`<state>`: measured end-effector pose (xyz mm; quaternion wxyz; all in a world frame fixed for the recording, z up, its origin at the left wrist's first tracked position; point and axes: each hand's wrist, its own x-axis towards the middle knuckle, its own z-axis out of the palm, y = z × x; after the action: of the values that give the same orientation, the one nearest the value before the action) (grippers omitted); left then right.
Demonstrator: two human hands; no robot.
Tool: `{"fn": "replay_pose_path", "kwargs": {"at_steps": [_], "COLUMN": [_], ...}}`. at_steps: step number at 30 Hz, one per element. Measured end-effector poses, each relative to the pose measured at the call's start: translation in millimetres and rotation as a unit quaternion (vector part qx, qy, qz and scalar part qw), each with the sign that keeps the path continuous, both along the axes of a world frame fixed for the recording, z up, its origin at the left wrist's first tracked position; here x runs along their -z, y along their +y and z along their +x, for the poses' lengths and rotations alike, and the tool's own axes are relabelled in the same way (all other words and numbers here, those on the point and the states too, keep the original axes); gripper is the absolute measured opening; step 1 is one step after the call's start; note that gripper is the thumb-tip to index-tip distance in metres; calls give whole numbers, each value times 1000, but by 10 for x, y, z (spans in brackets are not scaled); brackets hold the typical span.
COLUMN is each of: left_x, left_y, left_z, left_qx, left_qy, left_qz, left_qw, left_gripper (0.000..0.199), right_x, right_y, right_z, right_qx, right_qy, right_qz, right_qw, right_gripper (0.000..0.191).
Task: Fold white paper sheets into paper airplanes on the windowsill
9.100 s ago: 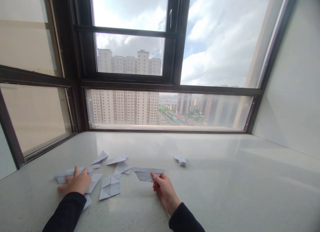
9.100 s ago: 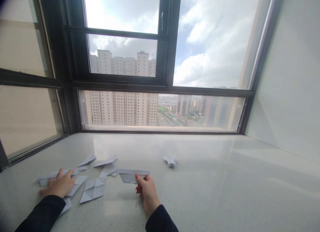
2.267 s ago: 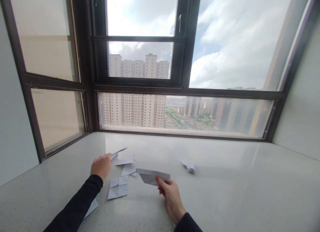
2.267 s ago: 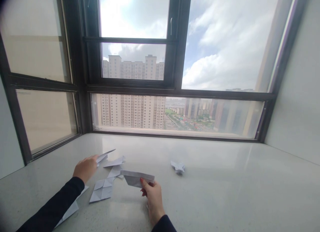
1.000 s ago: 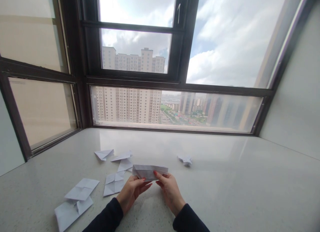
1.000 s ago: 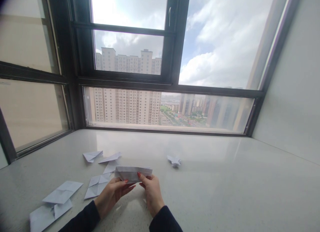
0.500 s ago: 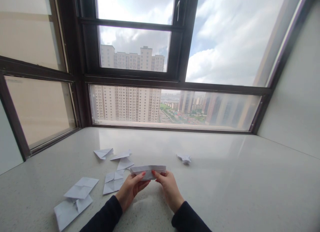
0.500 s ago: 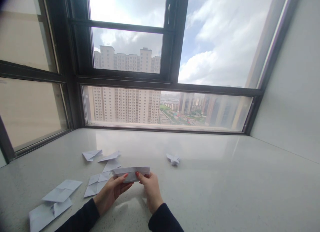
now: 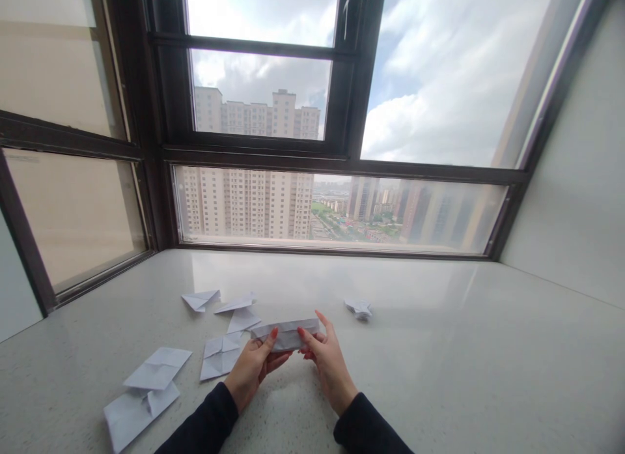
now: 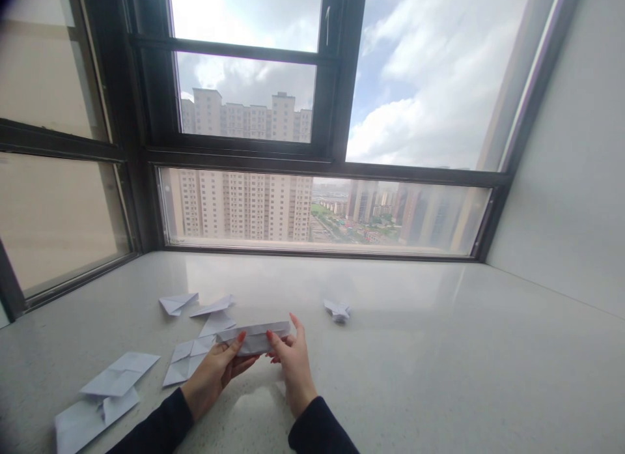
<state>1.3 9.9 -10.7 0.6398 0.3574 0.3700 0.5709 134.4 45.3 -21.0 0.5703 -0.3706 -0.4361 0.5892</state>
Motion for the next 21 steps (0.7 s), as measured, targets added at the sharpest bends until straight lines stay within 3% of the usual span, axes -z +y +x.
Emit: {"fn": "replay_pose_path", "kwargs": {"at_steps": [4, 8, 14, 21], "left_x": [11, 59, 51, 77], "left_y": [11, 29, -22, -18], "left_z": [3, 24, 63, 20], "left_qx": [-17, -71, -3, 41], "left_qy": [47, 134, 111, 111], "left_qz": [36, 63, 121, 197], "left_qw": [998, 986, 986, 973], "left_gripper": [42, 51, 83, 52], "right_x": [-2, -32, -112, -97], "right_y": [22, 1, -114, -143], "right_z": [18, 22, -42, -102], "right_qx": [-21, -18, -61, -94], "right_qy": [14, 35, 76, 99], "right_qz": [5, 2, -17, -20], "right_qw": [1000, 999, 995, 990], "right_gripper": [40, 32, 33, 35]}}
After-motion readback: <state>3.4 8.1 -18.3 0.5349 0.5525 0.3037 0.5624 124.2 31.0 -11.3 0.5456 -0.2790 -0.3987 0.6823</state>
